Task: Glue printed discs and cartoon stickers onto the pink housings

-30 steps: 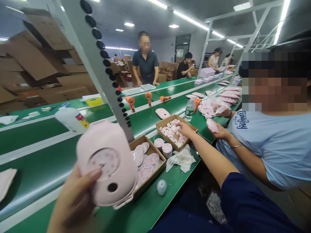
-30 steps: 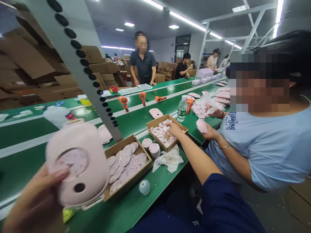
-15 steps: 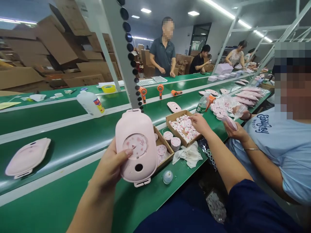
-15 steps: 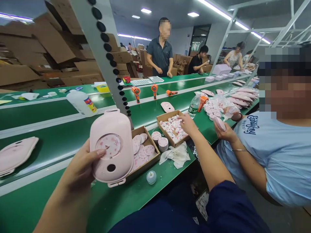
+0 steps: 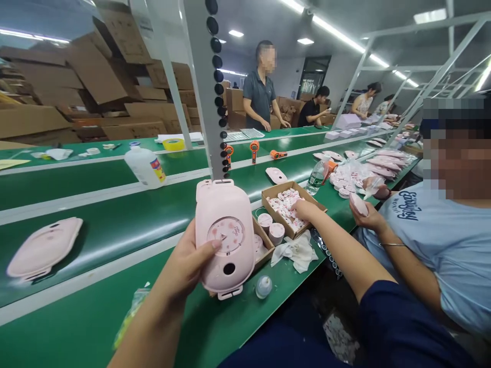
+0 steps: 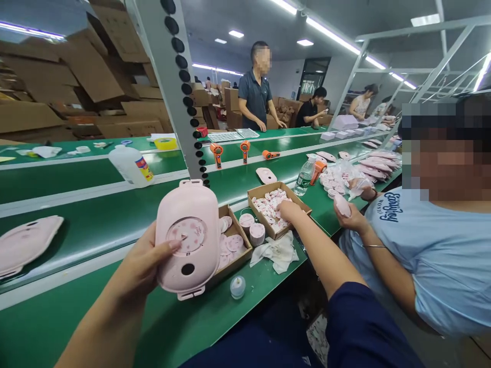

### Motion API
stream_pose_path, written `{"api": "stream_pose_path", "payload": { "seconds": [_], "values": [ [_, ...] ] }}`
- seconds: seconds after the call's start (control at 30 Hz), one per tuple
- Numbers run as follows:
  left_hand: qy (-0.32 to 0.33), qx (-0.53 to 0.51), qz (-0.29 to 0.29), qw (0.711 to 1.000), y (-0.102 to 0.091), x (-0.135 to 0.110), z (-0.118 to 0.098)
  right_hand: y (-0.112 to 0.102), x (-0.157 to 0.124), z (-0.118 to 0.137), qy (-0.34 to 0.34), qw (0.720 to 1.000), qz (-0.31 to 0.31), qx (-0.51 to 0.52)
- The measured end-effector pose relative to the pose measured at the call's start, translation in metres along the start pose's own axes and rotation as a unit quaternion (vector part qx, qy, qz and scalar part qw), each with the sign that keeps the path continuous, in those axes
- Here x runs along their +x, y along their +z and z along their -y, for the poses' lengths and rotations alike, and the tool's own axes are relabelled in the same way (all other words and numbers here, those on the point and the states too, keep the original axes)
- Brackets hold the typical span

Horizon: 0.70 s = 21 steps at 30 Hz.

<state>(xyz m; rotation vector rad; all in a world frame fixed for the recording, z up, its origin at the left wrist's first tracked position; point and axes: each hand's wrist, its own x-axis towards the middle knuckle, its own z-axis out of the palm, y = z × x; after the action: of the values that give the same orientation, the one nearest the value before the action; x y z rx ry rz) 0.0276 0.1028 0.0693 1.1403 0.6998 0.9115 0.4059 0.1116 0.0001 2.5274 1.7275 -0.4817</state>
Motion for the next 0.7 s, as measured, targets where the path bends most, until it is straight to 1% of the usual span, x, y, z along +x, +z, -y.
{"api": "stream_pose_path", "payload": {
  "seconds": [0.1,0.2,0.3,0.37,0.43,0.5,0.53,0.57,0.63,0.67,0.7],
  "values": [
    [-0.002,-0.005,-0.01,1.0,0.002,-0.001,-0.001,0.002,-0.003,0.008,0.006,1.0,-0.011,0.014],
    [-0.006,-0.013,-0.006,1.0,0.005,-0.002,0.0,-0.005,-0.014,0.018,-0.013,0.997,-0.055,0.049],
    [-0.018,-0.027,0.046,0.998,0.007,0.0,0.004,-0.015,-0.036,0.028,-0.066,0.985,-0.12,0.108],
    [-0.03,-0.046,0.08,0.995,0.008,0.002,0.009,-0.02,-0.061,0.038,-0.125,0.965,-0.164,0.161],
    [-0.044,-0.072,0.096,0.992,0.011,0.004,0.013,-0.024,-0.092,0.053,-0.192,0.938,-0.196,0.212],
    [-0.054,-0.093,0.113,0.988,0.015,0.005,0.017,-0.028,-0.124,0.072,-0.276,0.898,-0.223,0.259],
    [-0.053,-0.102,0.126,0.985,0.017,0.005,0.018,-0.029,-0.139,0.083,-0.333,0.867,-0.242,0.28],
    [-0.049,-0.108,0.141,0.983,0.02,0.004,0.019,-0.031,-0.151,0.094,-0.399,0.828,-0.266,0.29],
    [-0.037,-0.11,0.179,0.977,0.024,0.002,0.02,-0.035,-0.165,0.114,-0.507,0.759,-0.31,0.268],
    [-0.032,-0.11,0.195,0.974,0.026,0.001,0.021,-0.036,-0.168,0.121,-0.539,0.738,-0.327,0.24],
    [-0.027,-0.109,0.205,0.972,0.027,0.0,0.021,-0.037,-0.168,0.125,-0.552,0.732,-0.341,0.207]
  ]
}}
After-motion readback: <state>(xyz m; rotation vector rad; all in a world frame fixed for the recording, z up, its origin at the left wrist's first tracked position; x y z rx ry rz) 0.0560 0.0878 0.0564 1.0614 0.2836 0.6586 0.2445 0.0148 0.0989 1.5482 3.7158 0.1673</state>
